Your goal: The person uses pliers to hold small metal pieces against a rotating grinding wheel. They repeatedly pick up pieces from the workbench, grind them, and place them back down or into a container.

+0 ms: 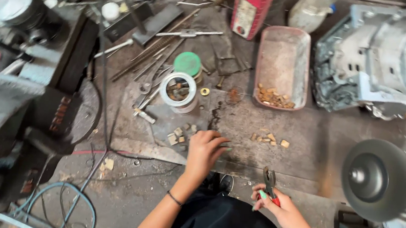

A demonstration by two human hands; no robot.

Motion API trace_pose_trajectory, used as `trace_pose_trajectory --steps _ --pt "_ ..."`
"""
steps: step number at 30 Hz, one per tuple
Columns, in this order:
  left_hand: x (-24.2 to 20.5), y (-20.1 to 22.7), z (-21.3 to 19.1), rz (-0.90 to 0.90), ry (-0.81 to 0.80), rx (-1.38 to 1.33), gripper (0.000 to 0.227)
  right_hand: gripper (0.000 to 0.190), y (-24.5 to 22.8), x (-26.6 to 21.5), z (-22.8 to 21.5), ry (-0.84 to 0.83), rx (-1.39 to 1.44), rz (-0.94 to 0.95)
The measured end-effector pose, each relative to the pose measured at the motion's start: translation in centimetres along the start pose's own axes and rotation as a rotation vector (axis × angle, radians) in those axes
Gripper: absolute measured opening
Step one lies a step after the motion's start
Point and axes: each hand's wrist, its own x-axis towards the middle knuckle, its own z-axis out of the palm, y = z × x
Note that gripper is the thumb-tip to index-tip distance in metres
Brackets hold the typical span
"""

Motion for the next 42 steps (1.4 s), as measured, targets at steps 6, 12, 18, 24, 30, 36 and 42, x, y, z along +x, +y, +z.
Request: trace_pose_trajectory --steps 6,12,18,24,30,36,42 --pt "4.3 1.2 8.6 0.183 -0.389 0.094 0.046 0.036 -0.7 -2.6 0.9 0.155 -0.093 0.103" --pt "4.5 0.3 14.6 0.324 -0.376 0.303 0.027 0.042 0.8 -4.3 1.3 0.238 0.019 0.063" --pt "5.5 -0.5 14.8 0.274 -0.438 0.126 0.021 0.046 3.6 -5.0 1.4 0.294 0.076 -0.005" --pt "7.3 4.8 7.3 -0.281 -0.569 -1.015 0.036 0.033 1.4 -5.1 1.7 0.43 -0.077 -0.059" --pt "7.2 7.2 4.9 0.03 -0.577 -1.001 0.024 0.04 -6.1 -5.7 2.0 0.494 -0.41 0.048" --pt "8.5 9.8 2.9 0.274 -0.674 -0.905 0.019 0.037 -7.2 -5.9 2.0 0.428 -0.399 0.083" --pt "8.9 10.5 2.9 0.319 -0.717 -0.897 0.018 0.029 -5.0 -6.1 1.3 0.429 -0.455 0.05"
